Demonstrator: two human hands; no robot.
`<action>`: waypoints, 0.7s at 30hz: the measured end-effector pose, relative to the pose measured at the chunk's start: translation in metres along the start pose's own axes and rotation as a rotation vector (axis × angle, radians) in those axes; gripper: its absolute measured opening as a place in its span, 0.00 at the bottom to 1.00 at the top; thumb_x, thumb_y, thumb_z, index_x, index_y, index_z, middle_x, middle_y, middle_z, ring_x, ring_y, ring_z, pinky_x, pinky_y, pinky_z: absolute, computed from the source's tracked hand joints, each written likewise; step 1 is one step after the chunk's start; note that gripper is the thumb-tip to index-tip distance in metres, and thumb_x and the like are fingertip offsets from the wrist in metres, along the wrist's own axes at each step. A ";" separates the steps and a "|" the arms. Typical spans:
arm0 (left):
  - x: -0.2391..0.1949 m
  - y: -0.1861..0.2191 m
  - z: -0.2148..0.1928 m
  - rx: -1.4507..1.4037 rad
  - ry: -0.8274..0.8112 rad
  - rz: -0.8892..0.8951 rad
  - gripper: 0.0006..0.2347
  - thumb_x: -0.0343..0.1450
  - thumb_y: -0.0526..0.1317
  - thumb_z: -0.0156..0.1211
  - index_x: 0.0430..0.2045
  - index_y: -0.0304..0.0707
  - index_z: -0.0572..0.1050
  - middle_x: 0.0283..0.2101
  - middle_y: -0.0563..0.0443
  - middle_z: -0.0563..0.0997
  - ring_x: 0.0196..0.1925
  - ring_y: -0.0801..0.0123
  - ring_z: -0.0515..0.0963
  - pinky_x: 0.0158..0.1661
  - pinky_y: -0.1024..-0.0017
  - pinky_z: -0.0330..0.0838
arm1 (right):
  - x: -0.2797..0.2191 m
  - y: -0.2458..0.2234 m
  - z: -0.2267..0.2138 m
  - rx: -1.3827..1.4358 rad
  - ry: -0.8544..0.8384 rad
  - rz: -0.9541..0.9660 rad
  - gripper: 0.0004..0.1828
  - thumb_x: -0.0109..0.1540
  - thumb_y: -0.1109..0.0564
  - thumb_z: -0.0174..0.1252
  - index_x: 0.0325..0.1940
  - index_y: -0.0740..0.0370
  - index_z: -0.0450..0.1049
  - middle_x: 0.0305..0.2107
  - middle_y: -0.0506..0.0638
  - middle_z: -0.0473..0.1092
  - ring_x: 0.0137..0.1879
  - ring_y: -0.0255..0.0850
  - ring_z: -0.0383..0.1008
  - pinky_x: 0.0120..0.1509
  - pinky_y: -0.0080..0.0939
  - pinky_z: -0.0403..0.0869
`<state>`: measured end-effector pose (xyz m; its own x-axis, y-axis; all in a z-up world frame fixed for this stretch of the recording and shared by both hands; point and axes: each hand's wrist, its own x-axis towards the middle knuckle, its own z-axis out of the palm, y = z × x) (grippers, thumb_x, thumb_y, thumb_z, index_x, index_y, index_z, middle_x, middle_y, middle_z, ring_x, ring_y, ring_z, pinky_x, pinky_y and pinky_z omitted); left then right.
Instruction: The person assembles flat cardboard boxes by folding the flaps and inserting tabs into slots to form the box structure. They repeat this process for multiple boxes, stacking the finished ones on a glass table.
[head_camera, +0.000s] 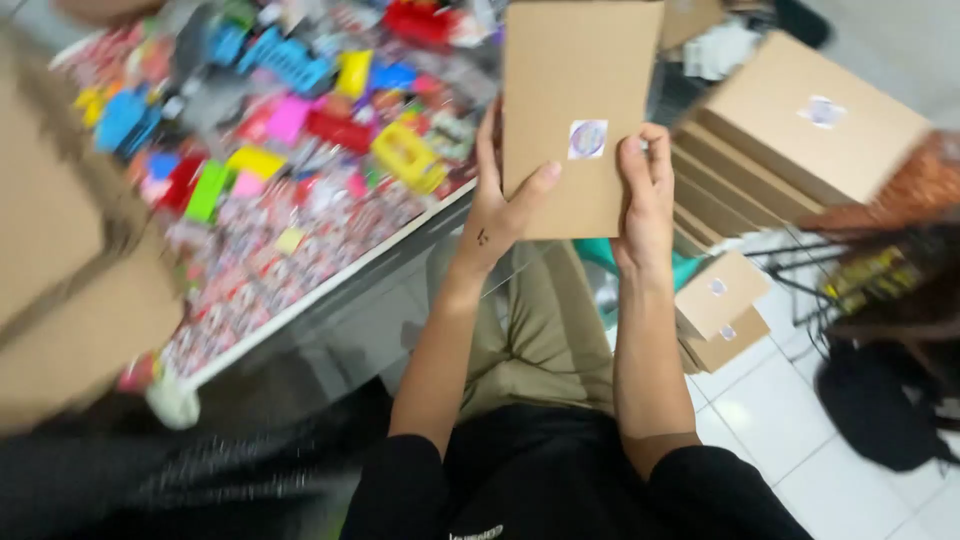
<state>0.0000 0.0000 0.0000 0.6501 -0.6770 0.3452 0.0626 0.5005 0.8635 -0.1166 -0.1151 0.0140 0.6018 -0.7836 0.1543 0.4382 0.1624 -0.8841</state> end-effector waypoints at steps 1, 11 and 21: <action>0.004 -0.012 0.013 -0.012 -0.041 -0.004 0.36 0.72 0.35 0.59 0.73 0.36 0.44 0.75 0.37 0.56 0.74 0.53 0.61 0.70 0.62 0.59 | 0.009 0.005 -0.026 -0.002 0.031 -0.029 0.08 0.70 0.52 0.55 0.51 0.54 0.67 0.43 0.43 0.69 0.47 0.29 0.69 0.53 0.28 0.68; 0.009 -0.111 0.172 -0.654 0.283 -0.471 0.20 0.69 0.39 0.72 0.54 0.46 0.70 0.47 0.47 0.79 0.46 0.65 0.80 0.48 0.57 0.77 | -0.031 -0.032 -0.123 -0.155 0.364 -0.307 0.32 0.70 0.55 0.58 0.75 0.51 0.53 0.61 0.51 0.66 0.60 0.39 0.75 0.62 0.39 0.80; -0.007 -0.092 0.147 -0.156 -0.213 -0.247 0.28 0.74 0.45 0.66 0.69 0.47 0.60 0.74 0.46 0.58 0.80 0.62 0.49 0.76 0.58 0.45 | -0.074 -0.038 -0.235 -0.246 0.552 -0.403 0.20 0.73 0.52 0.54 0.69 0.50 0.61 0.55 0.59 0.71 0.59 0.50 0.79 0.58 0.54 0.83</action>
<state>-0.1220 -0.1205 -0.0279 0.4294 -0.8767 0.2166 0.3233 0.3732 0.8696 -0.3341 -0.2043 -0.0677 -0.0277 -0.9532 0.3011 0.3524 -0.2912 -0.8894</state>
